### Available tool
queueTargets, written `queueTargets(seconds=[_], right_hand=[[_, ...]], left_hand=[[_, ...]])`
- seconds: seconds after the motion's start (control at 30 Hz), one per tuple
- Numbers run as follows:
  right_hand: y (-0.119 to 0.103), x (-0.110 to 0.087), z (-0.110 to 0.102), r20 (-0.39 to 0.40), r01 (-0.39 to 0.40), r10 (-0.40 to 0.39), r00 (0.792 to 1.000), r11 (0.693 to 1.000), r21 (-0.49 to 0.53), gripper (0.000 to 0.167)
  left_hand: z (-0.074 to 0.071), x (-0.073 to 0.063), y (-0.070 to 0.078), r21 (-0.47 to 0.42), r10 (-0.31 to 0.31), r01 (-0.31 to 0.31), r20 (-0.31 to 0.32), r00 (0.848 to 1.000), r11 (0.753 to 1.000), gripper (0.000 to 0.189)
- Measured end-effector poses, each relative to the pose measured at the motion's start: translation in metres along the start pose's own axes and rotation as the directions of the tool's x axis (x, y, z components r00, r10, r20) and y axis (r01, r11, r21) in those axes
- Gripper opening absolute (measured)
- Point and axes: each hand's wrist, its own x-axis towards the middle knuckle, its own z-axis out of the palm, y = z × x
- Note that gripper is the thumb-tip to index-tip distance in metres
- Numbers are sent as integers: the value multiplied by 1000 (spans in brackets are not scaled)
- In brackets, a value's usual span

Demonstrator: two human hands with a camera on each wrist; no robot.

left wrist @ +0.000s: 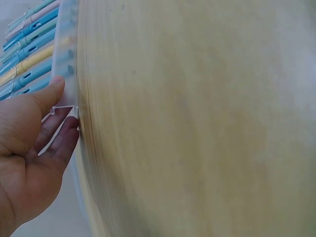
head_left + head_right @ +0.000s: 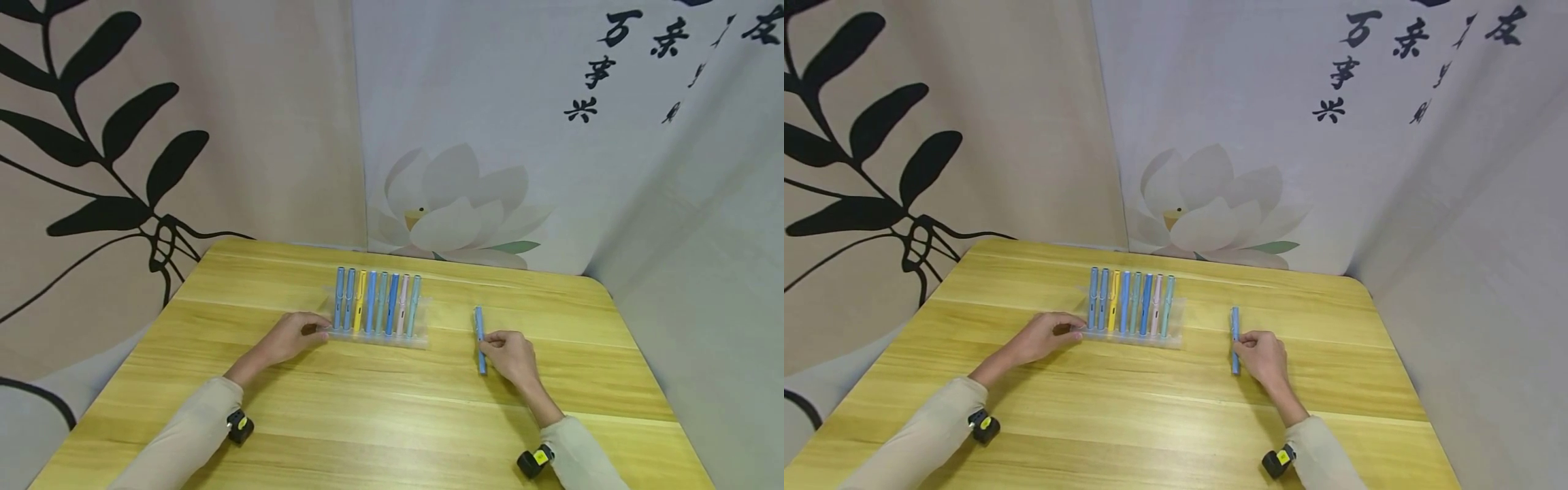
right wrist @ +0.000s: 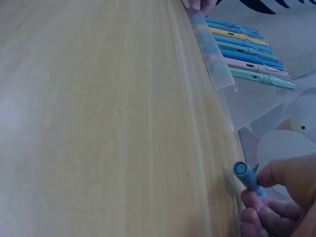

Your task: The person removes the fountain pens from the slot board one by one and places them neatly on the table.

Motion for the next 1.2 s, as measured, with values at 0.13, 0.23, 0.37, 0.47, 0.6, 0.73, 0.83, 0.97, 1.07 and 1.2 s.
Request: queueTargets(seconds=[0.13, 0.23, 0.37, 0.47, 0.6, 0.73, 0.83, 0.97, 1.07, 1.2], right_hand=[[0, 0, 1, 0, -3, 3, 1000, 1000, -5, 22], [0, -1, 2, 2, -5, 5, 1000, 1000, -7, 21], [-2, -1, 3, 2, 7, -7, 1000, 1000, -8, 20], [-3, -2, 3, 2, 27, -27, 1000, 1000, -13, 20], [-5, -2, 4, 2, 40, -40, 999, 999, -23, 20], [-5, -2, 5, 7, 34, -34, 999, 999, -29, 20], [-6, -3, 6, 9, 32, -32, 999, 999, -31, 20], [-6, -3, 7, 12, 28, -28, 1000, 999, -35, 22], [-6, -3, 7, 18, 21, -20, 1000, 999, -37, 24], [-7, -3, 5, 18, 29, -28, 999, 999, -40, 25]], left_hand=[[0, 0, 0, -6, 0, 0, 2, 1000, 1000, 25], [0, 1, -1, -5, 3, -3, 4, 1000, 1000, 24], [-1, 1, 0, -3, 3, -3, 6, 1000, 1000, 25], [-1, 0, 1, -3, 1, -1, 7, 1000, 1000, 25], [-1, 1, 1, 4, -2, 2, 5, 1000, 1000, 25], [-1, 1, 1, 0, -4, 4, 2, 1000, 1000, 25], [-2, 1, 2, -4, -3, 3, -1, 1000, 1000, 24], [-1, 1, 1, 3, -5, 5, 2, 1000, 1000, 24], [-1, 1, 1, 0, -10, 10, 2, 1000, 1000, 25], [-1, 0, 2, 3, 6, -6, -6, 1000, 1000, 24]])
